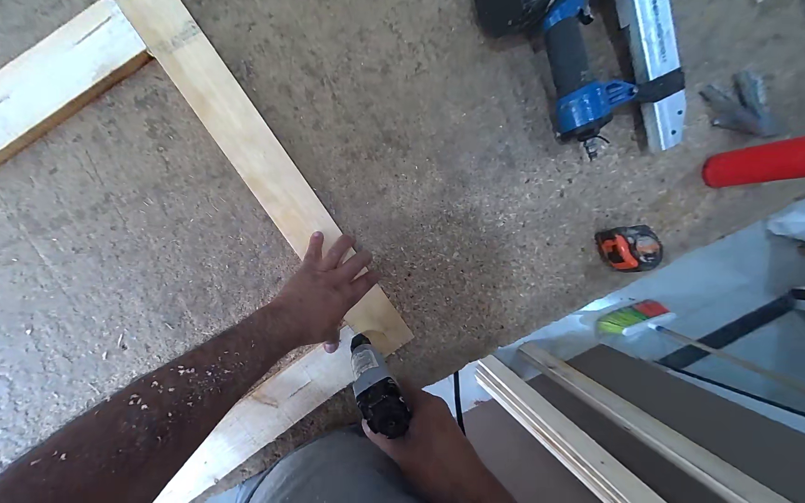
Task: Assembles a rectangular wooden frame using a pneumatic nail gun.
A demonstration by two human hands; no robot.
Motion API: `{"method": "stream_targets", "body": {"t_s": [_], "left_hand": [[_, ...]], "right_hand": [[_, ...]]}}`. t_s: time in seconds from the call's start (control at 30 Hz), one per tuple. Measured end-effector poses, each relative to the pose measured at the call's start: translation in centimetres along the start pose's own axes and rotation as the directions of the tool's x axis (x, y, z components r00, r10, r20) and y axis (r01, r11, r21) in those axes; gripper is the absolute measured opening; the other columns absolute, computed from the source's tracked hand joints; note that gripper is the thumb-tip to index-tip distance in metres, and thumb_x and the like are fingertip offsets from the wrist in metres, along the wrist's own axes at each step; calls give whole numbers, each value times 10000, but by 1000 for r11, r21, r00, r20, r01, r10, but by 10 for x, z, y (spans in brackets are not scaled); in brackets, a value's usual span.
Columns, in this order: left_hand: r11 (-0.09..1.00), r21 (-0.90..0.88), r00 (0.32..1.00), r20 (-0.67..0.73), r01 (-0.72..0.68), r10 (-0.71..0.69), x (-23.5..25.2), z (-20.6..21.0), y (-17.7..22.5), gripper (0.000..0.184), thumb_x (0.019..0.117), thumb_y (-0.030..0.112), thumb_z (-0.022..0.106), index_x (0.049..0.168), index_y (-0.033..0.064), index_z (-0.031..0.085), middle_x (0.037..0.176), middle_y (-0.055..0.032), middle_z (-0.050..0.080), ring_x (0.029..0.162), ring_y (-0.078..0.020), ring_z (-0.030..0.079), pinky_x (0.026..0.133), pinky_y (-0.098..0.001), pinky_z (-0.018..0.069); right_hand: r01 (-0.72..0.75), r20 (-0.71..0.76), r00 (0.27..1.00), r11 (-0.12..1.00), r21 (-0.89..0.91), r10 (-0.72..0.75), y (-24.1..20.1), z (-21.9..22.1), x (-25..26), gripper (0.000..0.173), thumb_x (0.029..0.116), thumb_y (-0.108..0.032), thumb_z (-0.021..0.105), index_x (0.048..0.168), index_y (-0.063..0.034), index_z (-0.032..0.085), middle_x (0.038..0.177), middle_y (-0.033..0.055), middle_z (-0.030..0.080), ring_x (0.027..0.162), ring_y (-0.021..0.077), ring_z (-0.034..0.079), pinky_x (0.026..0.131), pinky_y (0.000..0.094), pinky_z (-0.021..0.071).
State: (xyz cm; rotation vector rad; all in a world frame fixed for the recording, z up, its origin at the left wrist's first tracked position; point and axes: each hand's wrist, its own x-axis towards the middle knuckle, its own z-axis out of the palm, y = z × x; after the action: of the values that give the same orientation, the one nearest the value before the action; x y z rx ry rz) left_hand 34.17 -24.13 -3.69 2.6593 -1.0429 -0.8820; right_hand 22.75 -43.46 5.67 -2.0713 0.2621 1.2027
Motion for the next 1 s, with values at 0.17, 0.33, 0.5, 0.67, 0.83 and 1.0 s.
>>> {"method": "stream_targets", "body": {"t_s": [0.17, 0.33, 0.5, 0.67, 0.83, 1.0], "left_hand": [[1000, 15, 1000, -2, -4, 4, 1, 2, -1, 1245, 477, 547, 978, 1563, 296, 424, 1661, -73, 322, 1555, -433, 162, 1194, -751, 104], [999, 34, 1000, -14, -15, 15, 1, 4, -3, 1250, 482, 596, 956, 1567, 309, 407, 1659, -57, 323, 1557, -419, 164, 1192, -747, 122], [998, 57, 1000, 20, -5, 3, 2, 2, -2, 1246, 494, 615, 944, 1572, 307, 400, 1660, -56, 315, 1558, -424, 151, 1186, -756, 114], [998, 57, 1000, 23, 1, -3, 3, 2, -2, 1264, 480, 603, 951, 1575, 308, 392, 1657, -48, 316, 1559, -416, 147, 1179, -764, 115], [999, 44, 1000, 22, 1, -2, 3, 3, -2, 1261, 474, 604, 957, 1568, 303, 406, 1652, -49, 323, 1556, -420, 151, 1181, -765, 121], [999, 36, 1000, 26, -2, 1, 3, 1, -2, 1271, 475, 596, 960, 1575, 299, 397, 1651, -54, 325, 1557, -418, 148, 1182, -766, 116]], "right_hand": [[-12, 7, 1000, 1000, 21, 12, 9, -1, -5, 492, 865, -440, 746, 1180, -72, 657, 969, 69, 714, 915, 168, 705, 825, 387, 585], [-49, 39, 998, 998, 37, 48, 19, -2, -11, 533, 848, -428, 765, 1240, -90, 640, 989, 68, 720, 927, 172, 709, 835, 408, 586], [-66, 54, 997, 997, 48, 63, 30, -1, -15, 535, 838, -423, 772, 1250, -106, 650, 1005, 60, 727, 940, 170, 712, 846, 416, 589], [-65, 51, 997, 997, 44, 63, 35, -1, -18, 499, 831, -440, 767, 1196, -115, 664, 974, 51, 722, 916, 163, 709, 824, 410, 585], [-80, 54, 995, 997, 11, 79, 37, 1, -21, 516, 826, -449, 773, 1200, -113, 660, 974, 61, 723, 916, 182, 710, 820, 430, 583], [-98, 54, 994, 995, -2, 98, 37, 3, -23, 621, 814, -457, 795, 1317, -130, 633, 1029, 79, 737, 962, 206, 719, 858, 459, 585]]}}
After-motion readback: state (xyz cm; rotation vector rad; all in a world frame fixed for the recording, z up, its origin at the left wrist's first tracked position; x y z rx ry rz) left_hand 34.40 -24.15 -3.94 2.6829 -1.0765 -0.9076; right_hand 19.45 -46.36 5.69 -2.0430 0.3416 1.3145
